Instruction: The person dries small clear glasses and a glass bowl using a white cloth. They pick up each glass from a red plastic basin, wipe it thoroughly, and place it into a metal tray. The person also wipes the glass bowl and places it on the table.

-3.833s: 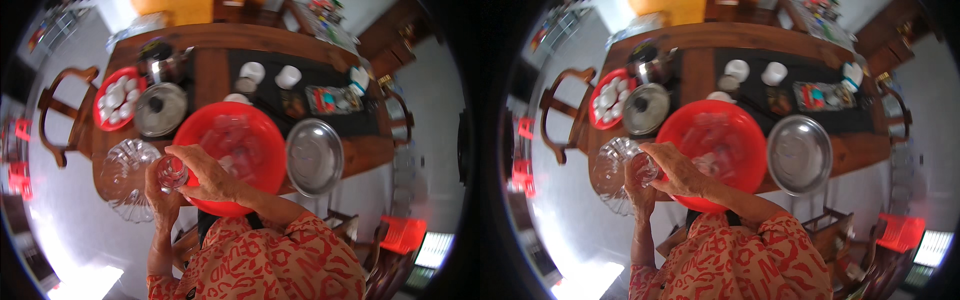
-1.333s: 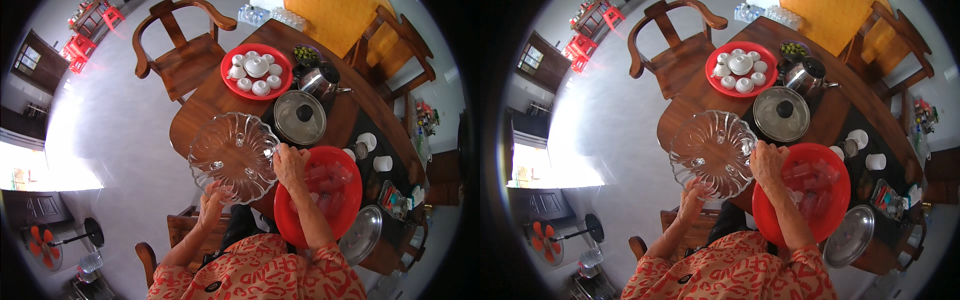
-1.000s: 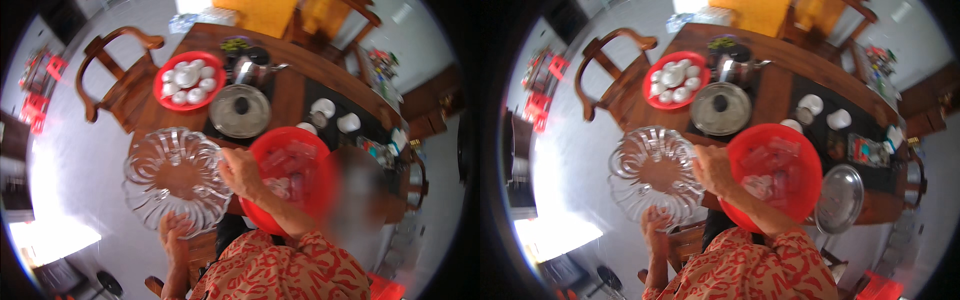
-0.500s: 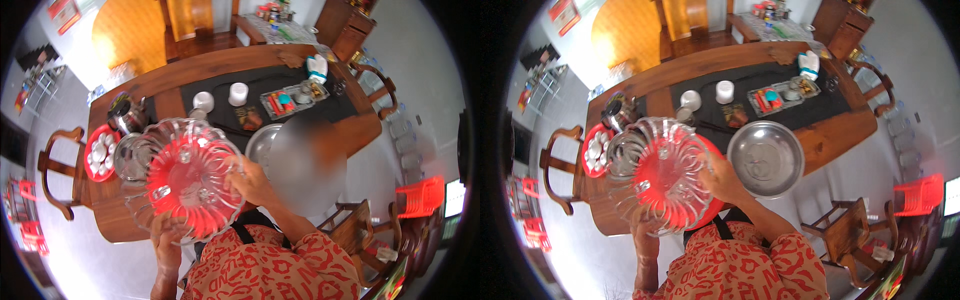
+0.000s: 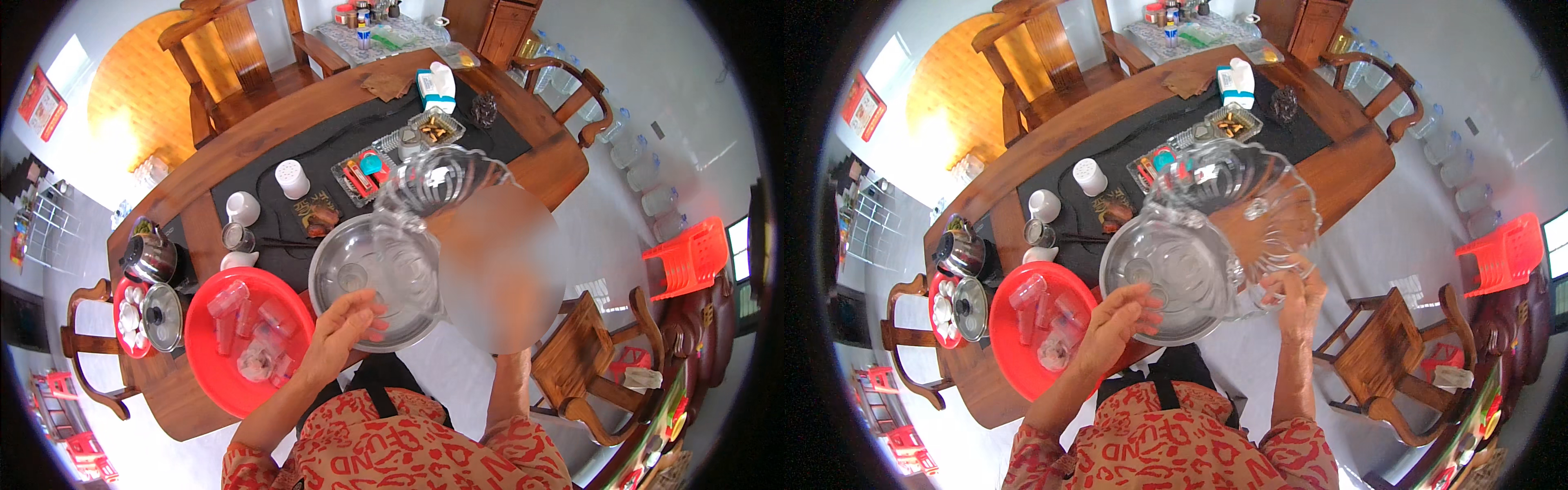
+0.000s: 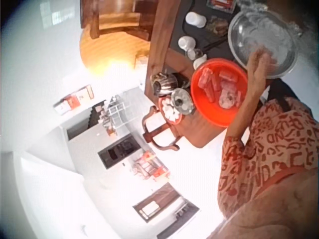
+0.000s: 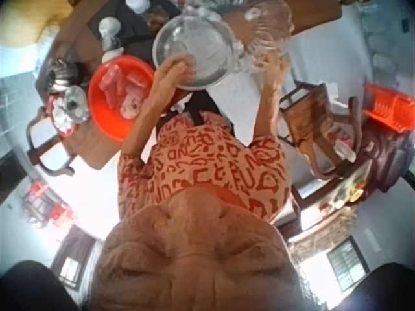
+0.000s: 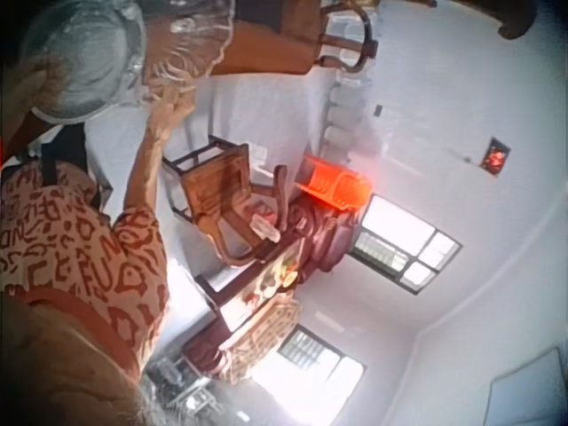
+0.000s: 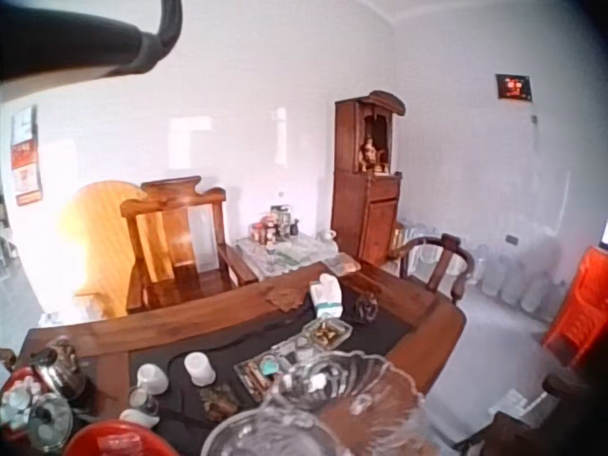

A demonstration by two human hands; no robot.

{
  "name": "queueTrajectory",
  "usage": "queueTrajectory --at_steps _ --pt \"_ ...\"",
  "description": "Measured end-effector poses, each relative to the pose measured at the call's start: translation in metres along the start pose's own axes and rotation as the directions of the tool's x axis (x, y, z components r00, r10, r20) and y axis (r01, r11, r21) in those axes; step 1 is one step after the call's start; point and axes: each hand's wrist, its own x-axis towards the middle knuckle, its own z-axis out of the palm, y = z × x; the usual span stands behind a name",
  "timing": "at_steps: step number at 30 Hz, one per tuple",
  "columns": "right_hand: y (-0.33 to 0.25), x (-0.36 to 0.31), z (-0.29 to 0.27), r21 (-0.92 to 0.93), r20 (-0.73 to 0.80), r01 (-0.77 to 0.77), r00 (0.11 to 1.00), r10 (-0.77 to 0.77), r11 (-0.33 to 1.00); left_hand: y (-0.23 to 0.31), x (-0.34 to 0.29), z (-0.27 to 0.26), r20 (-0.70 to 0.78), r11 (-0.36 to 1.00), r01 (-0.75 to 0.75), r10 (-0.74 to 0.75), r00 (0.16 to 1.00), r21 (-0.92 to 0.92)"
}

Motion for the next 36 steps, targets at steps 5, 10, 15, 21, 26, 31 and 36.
queueTrajectory --at_steps 5,10,15,21,26,31,36 --pt "0.016 0.034 -0.028 -0.097 -0.176 0.021 0.984 -0.038 0.995 -0.016 -0.021 -0.019 -0.159 0.981 0.05 -0.019 0.987 0.188" --pt "0.049 0.067 -0.054 -0.209 -0.249 -0.029 0.968 -0.024 0.977 -0.028 -0.058 -0.056 -0.417 0.909 -0.014 0.204 0.886 0.416" --pt "0.079 0.088 -0.052 -0.229 -0.285 -0.07 0.959 0.002 0.971 -0.044 -0.084 -0.066 -0.498 0.9 0.083 0.158 0.853 0.428" --pt "0.105 0.101 -0.056 -0.167 -0.259 -0.071 0.966 0.025 0.983 -0.058 -0.074 -0.046 -0.317 0.889 0.426 -0.36 0.877 0.169" --pt "0.098 0.099 -0.044 -0.223 -0.294 -0.061 0.956 -0.007 0.973 -0.075 -0.042 -0.019 -0.268 0.836 0.547 -0.521 0.81 0.03" --pt "0.106 0.104 -0.041 -0.158 -0.265 -0.021 0.964 -0.022 0.987 -0.112 -0.006 -0.025 -0.327 0.858 0.323 -0.463 0.824 -0.4" --pt "0.105 0.11 -0.058 -0.19 -0.249 -0.086 0.968 0.037 0.978 -0.127 -0.002 -0.032 -0.358 0.823 0.244 -0.463 0.81 -0.512"
